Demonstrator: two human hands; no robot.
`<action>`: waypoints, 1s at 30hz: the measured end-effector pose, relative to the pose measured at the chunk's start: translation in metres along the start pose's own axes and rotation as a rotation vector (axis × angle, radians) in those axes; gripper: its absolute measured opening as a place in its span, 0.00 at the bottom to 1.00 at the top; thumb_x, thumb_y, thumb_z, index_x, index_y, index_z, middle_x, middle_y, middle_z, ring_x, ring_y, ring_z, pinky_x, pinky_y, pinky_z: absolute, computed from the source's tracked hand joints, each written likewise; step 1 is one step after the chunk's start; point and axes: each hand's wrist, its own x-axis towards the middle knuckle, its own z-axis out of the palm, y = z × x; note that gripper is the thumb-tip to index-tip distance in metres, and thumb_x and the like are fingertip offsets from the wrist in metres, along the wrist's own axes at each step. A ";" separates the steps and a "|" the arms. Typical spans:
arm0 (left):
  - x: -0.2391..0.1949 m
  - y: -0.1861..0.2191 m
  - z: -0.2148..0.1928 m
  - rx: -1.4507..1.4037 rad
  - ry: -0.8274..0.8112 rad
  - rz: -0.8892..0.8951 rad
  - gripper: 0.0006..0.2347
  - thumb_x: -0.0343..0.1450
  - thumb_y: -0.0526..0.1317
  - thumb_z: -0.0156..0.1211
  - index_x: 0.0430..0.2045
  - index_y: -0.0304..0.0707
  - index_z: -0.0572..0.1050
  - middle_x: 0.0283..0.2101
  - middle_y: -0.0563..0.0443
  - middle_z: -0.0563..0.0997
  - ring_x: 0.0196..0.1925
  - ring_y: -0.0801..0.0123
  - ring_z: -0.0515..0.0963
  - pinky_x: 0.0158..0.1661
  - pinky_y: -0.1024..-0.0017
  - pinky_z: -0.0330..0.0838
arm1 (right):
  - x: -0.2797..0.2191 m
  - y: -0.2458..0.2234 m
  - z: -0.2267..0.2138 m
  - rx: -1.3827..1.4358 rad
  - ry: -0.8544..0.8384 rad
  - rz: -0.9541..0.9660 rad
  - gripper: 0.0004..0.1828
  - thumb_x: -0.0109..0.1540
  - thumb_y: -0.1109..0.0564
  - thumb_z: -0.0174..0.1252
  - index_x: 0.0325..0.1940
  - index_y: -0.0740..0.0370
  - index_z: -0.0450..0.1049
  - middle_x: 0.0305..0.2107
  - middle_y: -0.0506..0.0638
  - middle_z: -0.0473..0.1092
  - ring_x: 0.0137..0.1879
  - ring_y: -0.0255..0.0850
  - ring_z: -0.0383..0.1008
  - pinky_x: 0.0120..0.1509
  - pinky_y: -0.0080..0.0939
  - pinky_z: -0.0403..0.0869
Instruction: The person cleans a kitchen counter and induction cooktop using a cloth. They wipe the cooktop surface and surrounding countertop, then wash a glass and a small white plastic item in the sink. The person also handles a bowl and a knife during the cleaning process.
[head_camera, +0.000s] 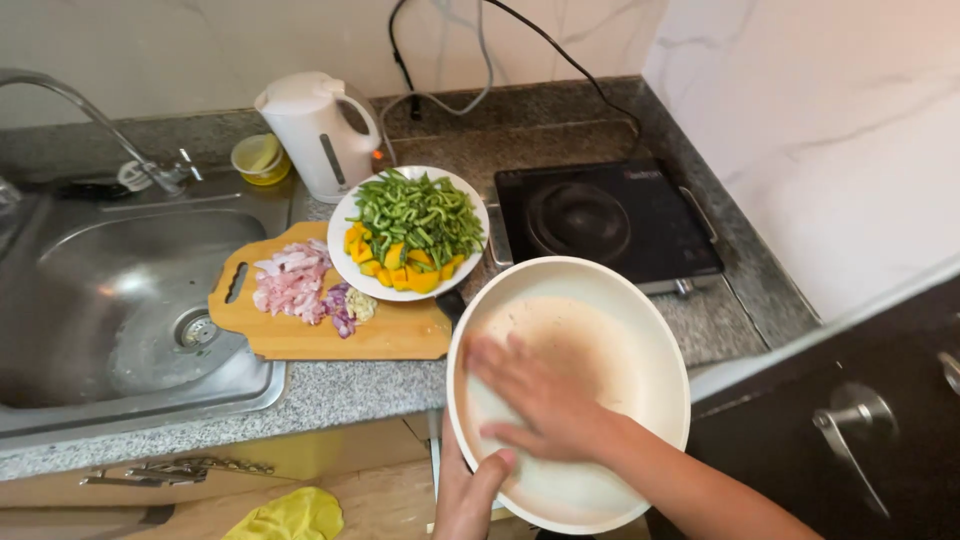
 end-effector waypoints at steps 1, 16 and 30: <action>0.007 -0.011 0.000 0.005 0.019 0.006 0.37 0.60 0.33 0.54 0.70 0.37 0.55 0.63 0.36 0.74 0.59 0.53 0.78 0.56 0.63 0.73 | -0.001 -0.001 -0.018 0.009 -0.002 -0.018 0.43 0.67 0.41 0.53 0.79 0.61 0.46 0.77 0.59 0.44 0.81 0.56 0.44 0.82 0.59 0.42; 0.077 0.004 0.064 0.001 0.300 0.044 0.37 0.58 0.32 0.54 0.69 0.36 0.59 0.60 0.34 0.78 0.57 0.52 0.80 0.54 0.61 0.74 | 0.046 0.095 -0.072 -0.087 -0.168 -0.105 0.48 0.69 0.33 0.40 0.80 0.64 0.32 0.78 0.58 0.32 0.82 0.52 0.25 0.80 0.60 0.28; 0.134 0.051 0.001 -0.014 0.270 0.047 0.32 0.62 0.33 0.52 0.68 0.32 0.61 0.61 0.33 0.76 0.57 0.52 0.78 0.55 0.63 0.71 | 0.072 0.148 -0.118 -0.101 0.039 0.113 0.31 0.63 0.58 0.51 0.71 0.62 0.63 0.68 0.60 0.62 0.68 0.49 0.68 0.69 0.45 0.70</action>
